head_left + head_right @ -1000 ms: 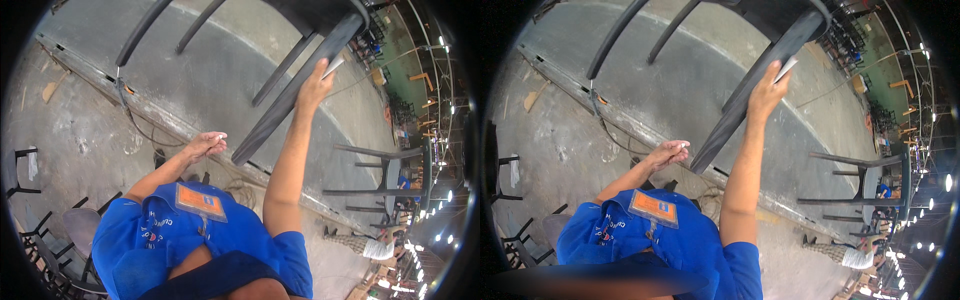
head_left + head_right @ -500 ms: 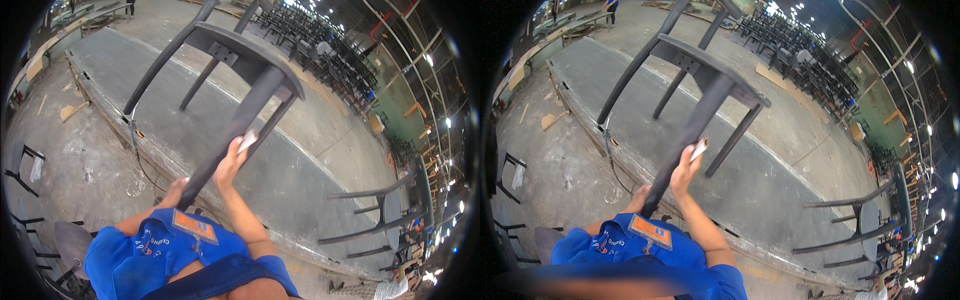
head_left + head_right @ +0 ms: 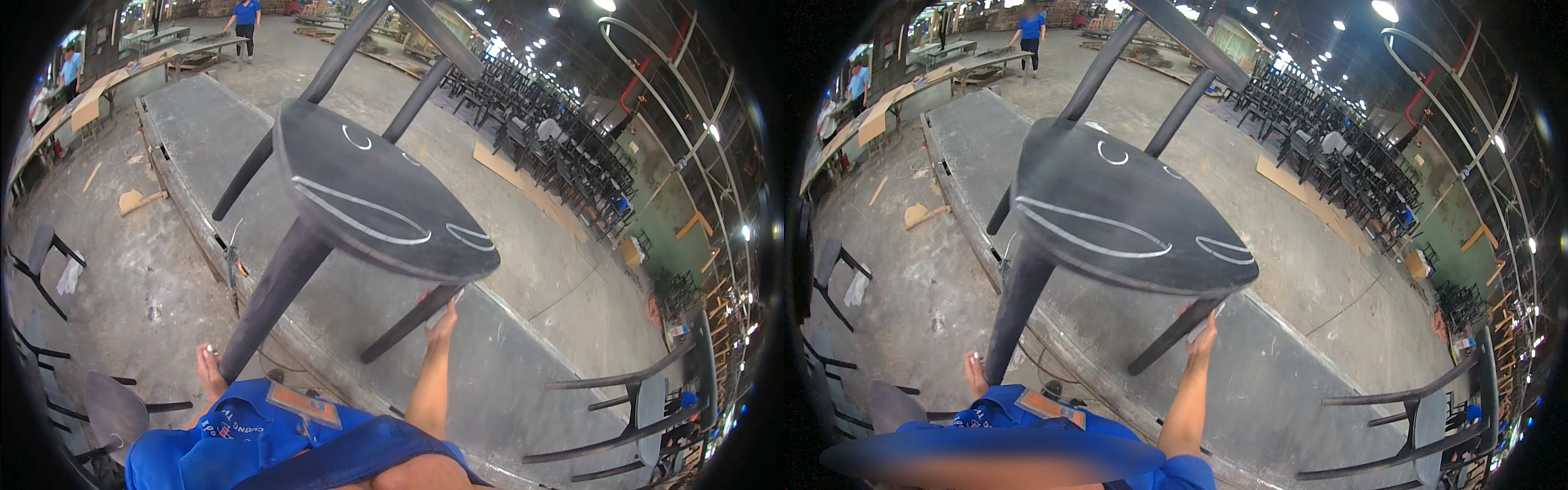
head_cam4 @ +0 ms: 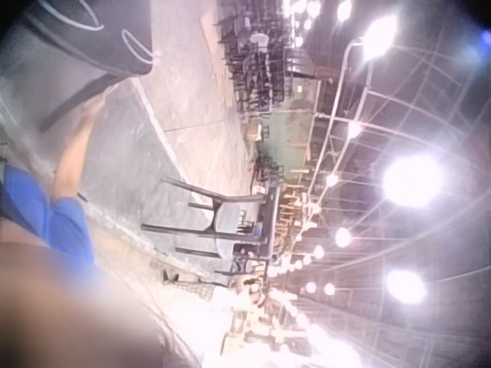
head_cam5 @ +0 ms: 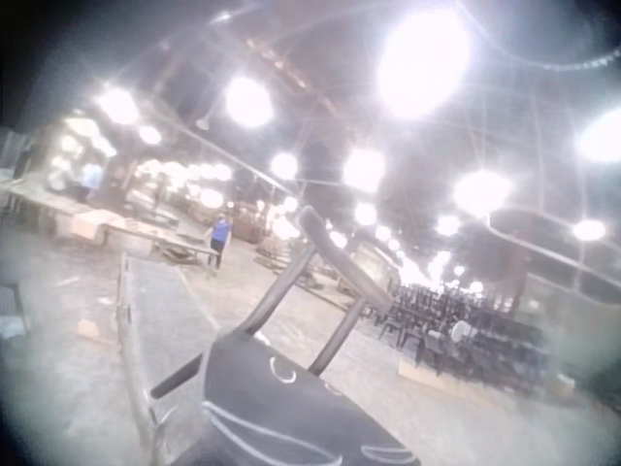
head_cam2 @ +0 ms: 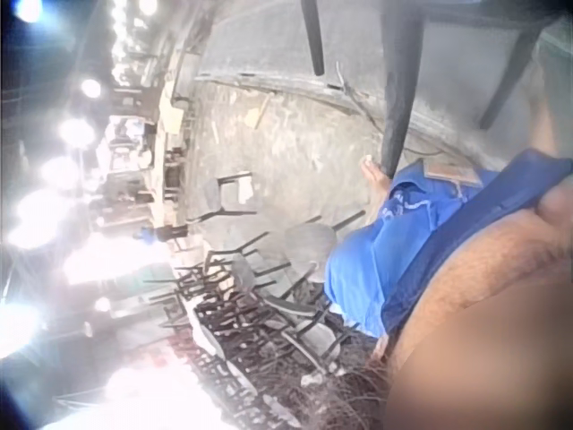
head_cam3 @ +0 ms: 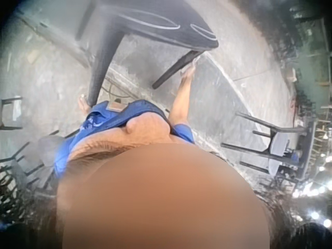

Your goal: The person marks a black chair with a white marker, drawing loops on the seat and lines on the legs. The chair is lifted, rotated, and repositioned to access different surfaces for marking.

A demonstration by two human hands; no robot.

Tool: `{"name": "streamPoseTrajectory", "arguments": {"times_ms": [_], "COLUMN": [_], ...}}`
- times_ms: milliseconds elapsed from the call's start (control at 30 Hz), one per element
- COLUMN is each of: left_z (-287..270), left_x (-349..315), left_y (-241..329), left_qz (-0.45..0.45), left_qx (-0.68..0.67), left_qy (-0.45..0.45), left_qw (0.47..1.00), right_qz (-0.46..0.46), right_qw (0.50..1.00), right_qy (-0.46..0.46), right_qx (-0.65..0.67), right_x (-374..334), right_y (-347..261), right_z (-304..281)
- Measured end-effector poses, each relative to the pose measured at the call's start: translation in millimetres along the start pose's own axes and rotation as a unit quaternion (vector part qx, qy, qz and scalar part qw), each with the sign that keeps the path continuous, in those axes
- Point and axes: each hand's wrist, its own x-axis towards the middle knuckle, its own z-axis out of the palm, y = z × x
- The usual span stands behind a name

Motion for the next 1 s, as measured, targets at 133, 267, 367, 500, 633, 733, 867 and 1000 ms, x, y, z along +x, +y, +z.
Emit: {"name": "streamPoseTrajectory", "arguments": {"times_ms": [133,267,367,500,633,733,867,1000], "left_z": [-7.4,16.5,59.8,131.6,181.9,206.8,207.4,202.1], "left_x": [29.6,63.2,80.7,76.0,111.3,130.1,138.2,130.7], "left_y": [-10.0,-15.9,-17.2,0.4,31.3,43.3,44.2,43.3], "left_qz": [0.016,-0.062,-0.097,-0.029,0.016,0.086,0.128,0.099], "left_qx": [0.010,-0.093,-0.108,0.020,-0.197,-0.212,-0.109,-0.117], "left_qy": [0.047,0.012,-0.028,-0.179,-0.210,-0.194,-0.168,-0.210], "left_qw": [0.999,0.994,0.989,0.983,0.958,0.954,0.971,0.966], "right_qz": [-0.088,-0.185,-0.257,-0.293,-0.292,-0.288,-0.301,-0.289], "right_qw": [0.994,0.965,0.918,0.824,0.769,0.754,0.763,0.773], "right_qy": [0.041,0.100,0.178,0.292,0.375,0.415,0.360,0.363], "right_qx": [-0.050,-0.158,-0.246,-0.387,-0.427,-0.420,-0.445,-0.432], "right_x": [-48.8,-113.0,-160.0,-203.7,-189.9,-160.9,-124.2,-111.4], "right_y": [-6.3,-36.6,-75.8,-131.2,-139.5,-141.8,-155.3,-171.4], "right_z": [11.4,21.3,41.8,74.3,97.2,108.7,115.0,110.9]}}
